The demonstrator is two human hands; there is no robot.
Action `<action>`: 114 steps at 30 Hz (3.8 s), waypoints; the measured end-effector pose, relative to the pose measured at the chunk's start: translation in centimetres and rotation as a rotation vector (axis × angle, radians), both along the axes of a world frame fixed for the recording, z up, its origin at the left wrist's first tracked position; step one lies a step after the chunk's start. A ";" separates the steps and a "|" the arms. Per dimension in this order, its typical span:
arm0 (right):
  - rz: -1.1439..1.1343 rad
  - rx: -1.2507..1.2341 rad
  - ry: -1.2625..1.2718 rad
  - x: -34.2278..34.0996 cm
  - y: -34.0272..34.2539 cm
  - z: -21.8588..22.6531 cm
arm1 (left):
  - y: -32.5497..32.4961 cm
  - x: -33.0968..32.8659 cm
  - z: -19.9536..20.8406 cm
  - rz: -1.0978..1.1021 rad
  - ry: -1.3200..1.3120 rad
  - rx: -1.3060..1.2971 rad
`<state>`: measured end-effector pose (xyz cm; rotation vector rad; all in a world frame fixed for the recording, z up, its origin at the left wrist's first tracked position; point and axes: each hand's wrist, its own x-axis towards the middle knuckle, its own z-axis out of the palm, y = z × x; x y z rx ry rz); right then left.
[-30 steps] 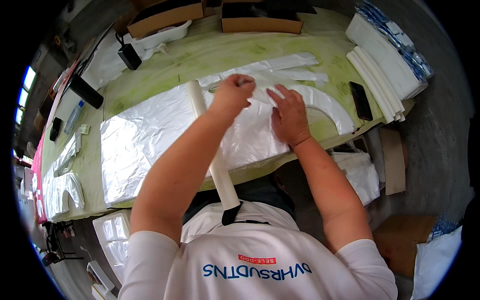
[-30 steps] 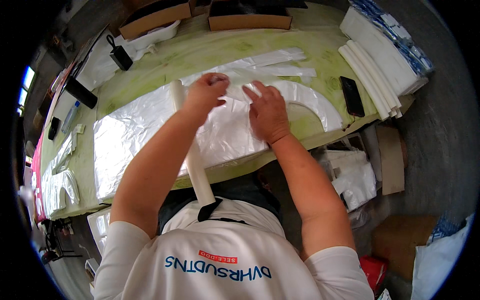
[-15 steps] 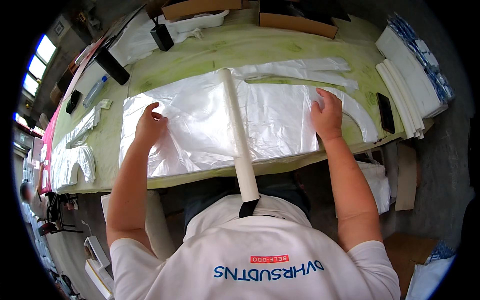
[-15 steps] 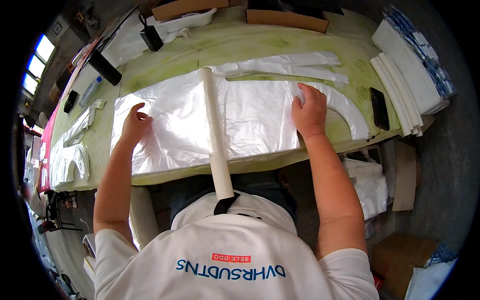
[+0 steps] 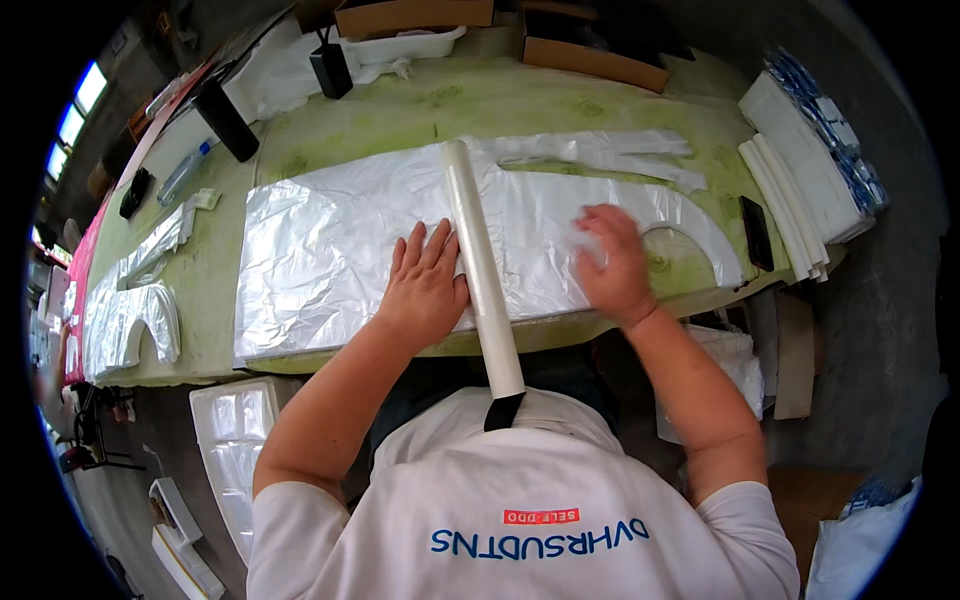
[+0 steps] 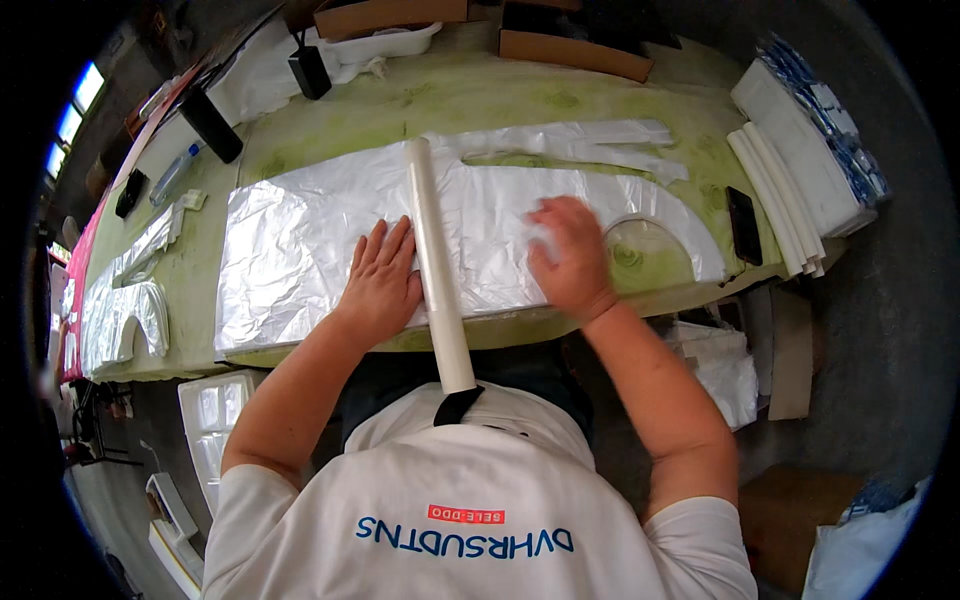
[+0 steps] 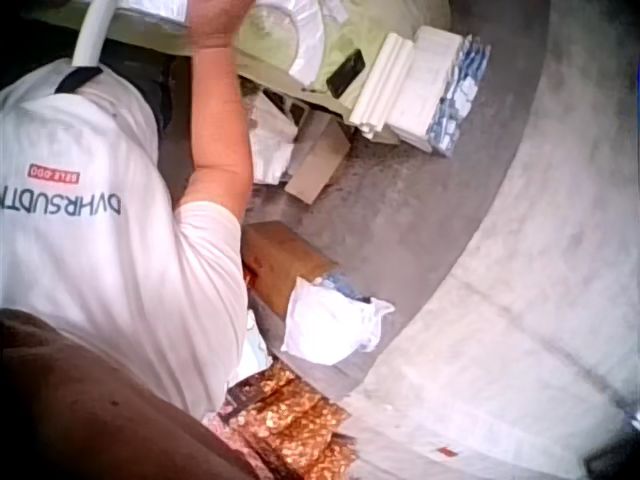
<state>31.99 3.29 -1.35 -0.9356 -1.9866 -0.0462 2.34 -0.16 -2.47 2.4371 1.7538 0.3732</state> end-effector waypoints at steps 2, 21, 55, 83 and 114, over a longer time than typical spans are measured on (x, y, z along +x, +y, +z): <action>0.201 -0.200 0.001 -4.1 -2.8 0.3 | 0.0 -0.2 -0.2 -0.009 0.009 -0.001; 0.175 -0.317 -0.206 -10.7 -0.3 -1.3 | 0.2 -2.8 2.3 -0.075 -0.402 0.114; -0.445 -0.827 -0.375 -9.8 10.1 0.5 | -0.4 -4.8 1.2 -0.070 -0.631 0.061; 0.500 -0.279 0.017 -16.3 -4.4 0.4 | -0.5 -6.5 4.7 -0.323 -0.384 -0.013; 0.607 -0.333 0.183 -10.0 -10.8 -1.3 | -7.4 -22.5 4.0 0.919 0.230 -0.165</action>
